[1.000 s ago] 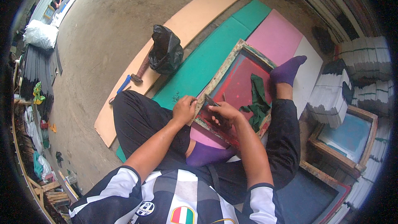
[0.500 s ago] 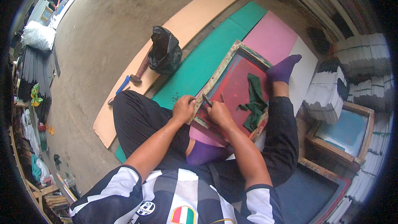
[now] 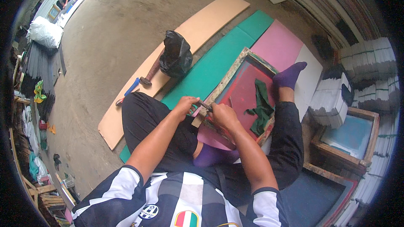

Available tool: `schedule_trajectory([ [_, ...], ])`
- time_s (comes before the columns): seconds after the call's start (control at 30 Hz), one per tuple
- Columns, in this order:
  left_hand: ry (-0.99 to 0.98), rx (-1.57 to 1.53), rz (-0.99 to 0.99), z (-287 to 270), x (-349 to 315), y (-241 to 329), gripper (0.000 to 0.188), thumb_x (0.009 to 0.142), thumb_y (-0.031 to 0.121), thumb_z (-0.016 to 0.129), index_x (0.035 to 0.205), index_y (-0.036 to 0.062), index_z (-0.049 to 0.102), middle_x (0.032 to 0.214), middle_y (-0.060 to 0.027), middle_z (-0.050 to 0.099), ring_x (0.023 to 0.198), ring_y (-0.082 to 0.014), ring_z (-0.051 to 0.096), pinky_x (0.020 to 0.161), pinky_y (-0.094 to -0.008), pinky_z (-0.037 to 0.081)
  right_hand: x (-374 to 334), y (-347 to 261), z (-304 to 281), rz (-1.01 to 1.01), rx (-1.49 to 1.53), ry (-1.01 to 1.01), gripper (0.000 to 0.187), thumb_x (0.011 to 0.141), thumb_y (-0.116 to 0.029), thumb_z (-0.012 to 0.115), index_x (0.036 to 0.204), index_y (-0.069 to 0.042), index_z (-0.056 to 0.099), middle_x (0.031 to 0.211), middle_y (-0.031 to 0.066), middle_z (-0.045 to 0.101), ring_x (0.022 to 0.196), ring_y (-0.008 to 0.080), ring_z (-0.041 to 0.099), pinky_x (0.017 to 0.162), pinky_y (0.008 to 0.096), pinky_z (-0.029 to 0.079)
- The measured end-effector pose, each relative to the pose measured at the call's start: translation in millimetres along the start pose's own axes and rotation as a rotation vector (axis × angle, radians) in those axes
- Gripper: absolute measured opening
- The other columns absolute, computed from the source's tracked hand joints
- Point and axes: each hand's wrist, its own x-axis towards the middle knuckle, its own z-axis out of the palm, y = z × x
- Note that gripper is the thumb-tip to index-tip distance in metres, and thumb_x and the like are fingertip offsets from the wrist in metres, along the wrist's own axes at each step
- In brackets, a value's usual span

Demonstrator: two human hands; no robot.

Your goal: The person sits on the floor and uses a small metal tool to scrape residue off the edge of a wooden frame. They repeatedly scrape along the frame's edge, occasionally pausing to wipe the tool on a green cloth.

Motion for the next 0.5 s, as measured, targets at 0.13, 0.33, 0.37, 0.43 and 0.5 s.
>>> schedule_trajectory([
  [0.13, 0.035, -0.157, -0.091, -9, 7, -9, 0.019, 0.094, 0.027, 0.072, 0.090, 0.0080, 0.073, 0.083, -0.0007, 0.070, 0.059, -0.0112, 0.049, 0.051, -0.0312, 0.034, 4, 3, 2, -0.062, 0.095, -0.047, 0.037, 0.093, -0.034, 0.070, 0.113, -0.003, 0.068, 0.094, 0.0254, 0.072, 0.093, 0.0435, 0.070, 0.080, 0.0540, 0.054],
  [0.33, 0.413, 0.553, 0.171, -28, 31, -30, 0.027, 0.085, 0.032, 0.076, 0.087, 0.0044, 0.076, 0.083, -0.0125, 0.075, 0.068, -0.0281, 0.069, 0.062, -0.0426, 0.054, 19, 36, 6, 0.059, 0.580, -0.289, 0.042, 0.099, -0.038, 0.068, 0.111, 0.003, 0.065, 0.085, 0.0118, 0.070, 0.077, 0.0232, 0.069, 0.069, 0.0403, 0.055],
  [0.37, 0.500, 0.679, 0.175, -29, 28, -28, 0.028, 0.086, 0.032, 0.075, 0.089, 0.0048, 0.077, 0.086, -0.0147, 0.075, 0.072, -0.0315, 0.070, 0.066, -0.0456, 0.055, 19, 43, 6, 0.111, 0.647, -0.303, 0.042, 0.100, -0.038, 0.067, 0.111, 0.003, 0.065, 0.085, 0.0095, 0.068, 0.077, 0.0206, 0.067, 0.067, 0.0391, 0.055],
  [0.43, 0.677, 0.931, 0.180, -29, 22, -25, 0.029, 0.087, 0.034, 0.074, 0.093, 0.0055, 0.077, 0.093, -0.0191, 0.076, 0.081, -0.0384, 0.073, 0.075, -0.0516, 0.057, 17, 53, 7, 0.213, 0.780, -0.332, 0.041, 0.101, -0.038, 0.066, 0.110, 0.003, 0.064, 0.084, 0.0049, 0.064, 0.076, 0.0155, 0.063, 0.062, 0.0366, 0.053],
  [0.5, 0.674, 0.935, 0.121, -21, 8, -8, 0.029, 0.089, 0.035, 0.073, 0.095, 0.0066, 0.077, 0.099, -0.0200, 0.075, 0.089, -0.0400, 0.073, 0.079, -0.0525, 0.057, 17, 57, 8, 0.285, 0.833, -0.358, 0.039, 0.102, -0.038, 0.065, 0.111, 0.000, 0.063, 0.087, 0.0058, 0.065, 0.076, 0.0180, 0.067, 0.058, 0.0373, 0.052],
])
